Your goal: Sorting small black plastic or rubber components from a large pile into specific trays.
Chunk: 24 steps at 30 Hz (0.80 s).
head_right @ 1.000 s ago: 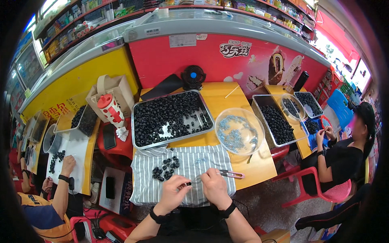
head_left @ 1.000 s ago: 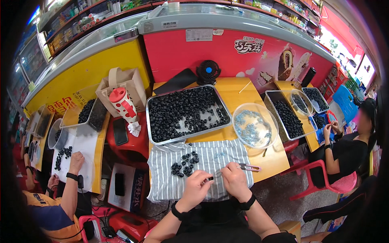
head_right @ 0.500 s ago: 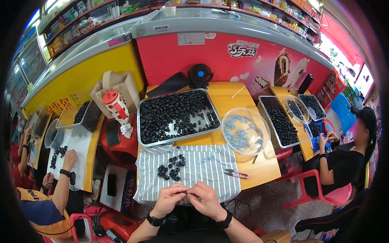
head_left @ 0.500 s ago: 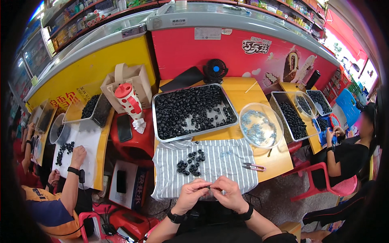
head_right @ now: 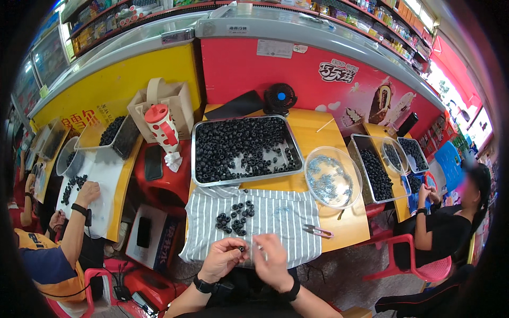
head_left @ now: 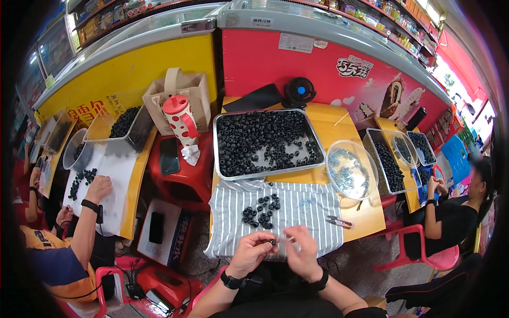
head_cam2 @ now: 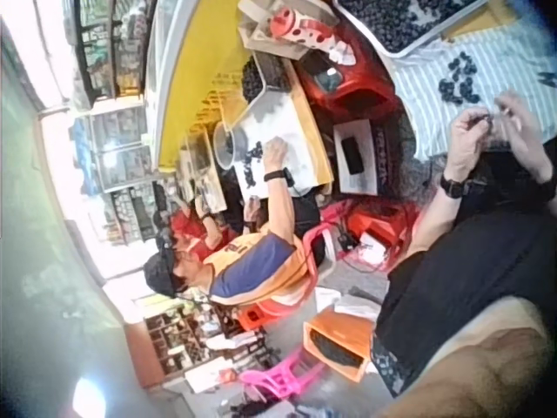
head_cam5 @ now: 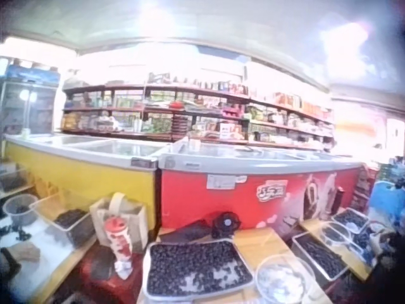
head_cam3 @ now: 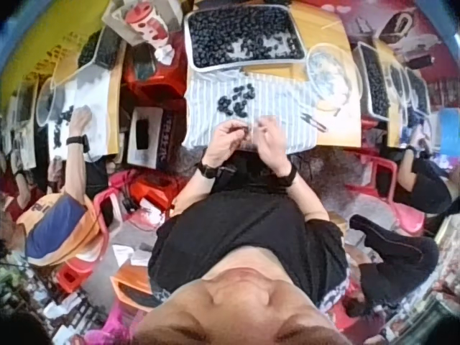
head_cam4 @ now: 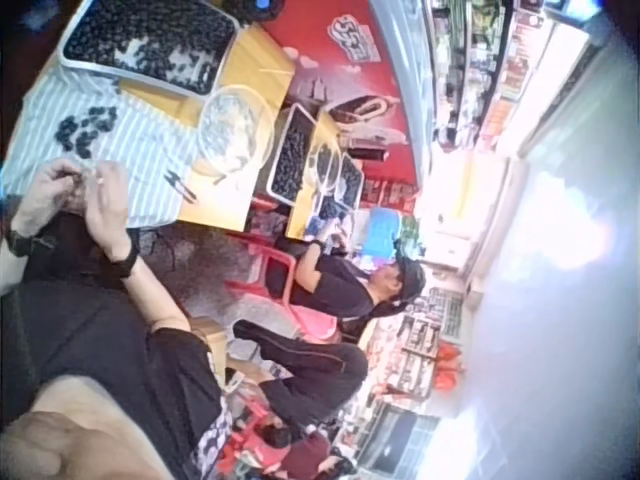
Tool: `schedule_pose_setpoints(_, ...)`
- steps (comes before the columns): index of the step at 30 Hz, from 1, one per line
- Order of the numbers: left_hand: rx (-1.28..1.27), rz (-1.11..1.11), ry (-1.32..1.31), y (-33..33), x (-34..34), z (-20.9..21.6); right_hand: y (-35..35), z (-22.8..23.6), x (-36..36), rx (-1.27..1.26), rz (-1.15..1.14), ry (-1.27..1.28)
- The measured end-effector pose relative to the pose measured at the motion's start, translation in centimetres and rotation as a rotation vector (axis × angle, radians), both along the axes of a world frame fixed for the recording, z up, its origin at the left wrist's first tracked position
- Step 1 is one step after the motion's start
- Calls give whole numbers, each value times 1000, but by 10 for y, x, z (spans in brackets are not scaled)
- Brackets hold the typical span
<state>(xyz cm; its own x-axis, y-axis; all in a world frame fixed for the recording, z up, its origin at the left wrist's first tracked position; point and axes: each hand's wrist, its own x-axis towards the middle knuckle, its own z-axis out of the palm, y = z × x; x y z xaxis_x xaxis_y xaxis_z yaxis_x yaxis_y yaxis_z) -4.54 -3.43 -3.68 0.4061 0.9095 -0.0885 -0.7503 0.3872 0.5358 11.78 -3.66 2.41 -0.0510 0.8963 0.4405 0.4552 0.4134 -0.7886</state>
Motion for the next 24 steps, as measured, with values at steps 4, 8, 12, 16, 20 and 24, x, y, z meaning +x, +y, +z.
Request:
schedule_pose_setpoints(4,-26,4,-39,1,-1,0,32,-7,18,-9,-41,-197)
schedule_pose_setpoints(8,-63,44,-78,-1,-4,0,42,-4,4,-14,77,-356)
schedule_pose_setpoints(12,-28,110,-140,-2,-2,-1,47,-5,-13,15,85,-524)
schedule_pose_setpoints(16,-3,143,-164,-1,-3,0,47,-5,-21,25,52,-554)
schedule_pose_setpoints(20,3,151,-175,0,-2,3,51,-11,-21,60,50,-522)
schedule_pose_setpoints(24,-31,147,-158,-2,-4,-1,50,-4,-5,85,-40,-370)
